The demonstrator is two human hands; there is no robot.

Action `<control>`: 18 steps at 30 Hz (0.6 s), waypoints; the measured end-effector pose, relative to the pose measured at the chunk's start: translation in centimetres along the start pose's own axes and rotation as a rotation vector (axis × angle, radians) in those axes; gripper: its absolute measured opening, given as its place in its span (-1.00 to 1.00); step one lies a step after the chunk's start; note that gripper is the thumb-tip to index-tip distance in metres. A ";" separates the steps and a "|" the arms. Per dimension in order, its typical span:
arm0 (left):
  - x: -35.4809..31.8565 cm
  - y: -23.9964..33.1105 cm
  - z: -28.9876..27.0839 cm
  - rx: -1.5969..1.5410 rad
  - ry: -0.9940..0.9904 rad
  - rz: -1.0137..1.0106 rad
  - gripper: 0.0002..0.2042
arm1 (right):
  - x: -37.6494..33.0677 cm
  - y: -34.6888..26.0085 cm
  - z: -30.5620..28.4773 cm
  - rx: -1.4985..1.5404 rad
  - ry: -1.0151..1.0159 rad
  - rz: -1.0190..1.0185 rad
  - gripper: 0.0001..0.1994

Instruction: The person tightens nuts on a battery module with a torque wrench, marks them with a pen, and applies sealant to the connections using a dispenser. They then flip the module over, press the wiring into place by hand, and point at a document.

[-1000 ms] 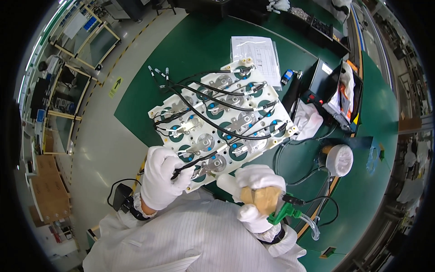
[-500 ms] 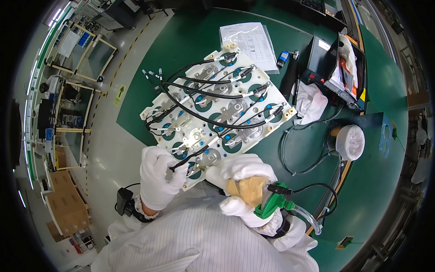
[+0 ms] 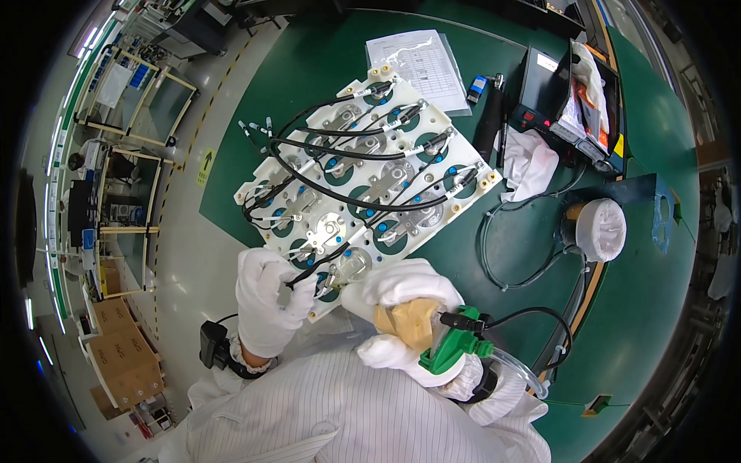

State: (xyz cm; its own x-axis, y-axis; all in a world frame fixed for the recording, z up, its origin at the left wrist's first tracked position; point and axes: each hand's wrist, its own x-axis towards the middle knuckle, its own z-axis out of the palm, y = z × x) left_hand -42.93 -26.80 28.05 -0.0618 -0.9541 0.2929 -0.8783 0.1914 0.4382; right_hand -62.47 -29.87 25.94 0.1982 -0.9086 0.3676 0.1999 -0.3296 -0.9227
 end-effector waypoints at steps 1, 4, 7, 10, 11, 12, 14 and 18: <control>0.0 0.0 0.0 -0.006 0.004 -0.002 -0.78 | 0.0 -0.1 0.0 -0.004 0.000 0.000 -0.47; -0.2 -0.4 0.2 -0.026 0.044 -0.006 -0.77 | 0.5 -1.0 0.6 0.100 0.024 0.079 -0.44; -0.5 -1.1 0.3 -0.083 0.088 0.028 -0.77 | 2.6 -3.4 0.8 0.444 0.339 0.372 -0.35; -0.1 -1.3 0.2 -0.128 0.135 0.118 -0.76 | 7.0 -4.7 0.4 0.372 0.320 0.297 -0.33; -0.2 -1.4 0.3 -0.167 0.139 0.094 -0.77 | 8.5 -5.0 1.0 0.375 0.285 0.283 -0.36; -0.3 -1.6 0.4 -0.169 0.151 0.125 -0.77 | 9.7 -5.2 1.6 0.377 0.250 0.274 -0.38; -0.2 -2.1 0.1 -0.169 0.153 0.206 -0.79 | 11.7 -4.4 2.4 0.299 0.084 0.284 -0.48; -1.0 -2.7 0.7 -0.232 0.123 0.162 -0.76 | 14.5 -2.2 5.7 0.069 -0.057 0.392 -0.60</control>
State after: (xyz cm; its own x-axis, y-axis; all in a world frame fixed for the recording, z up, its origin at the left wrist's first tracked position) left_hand -40.80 -26.53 26.00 -0.1215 -0.8746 0.4694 -0.7293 0.3994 0.5554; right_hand -54.54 -40.86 33.93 0.3252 -0.9456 -0.0033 0.1616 0.0590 -0.9851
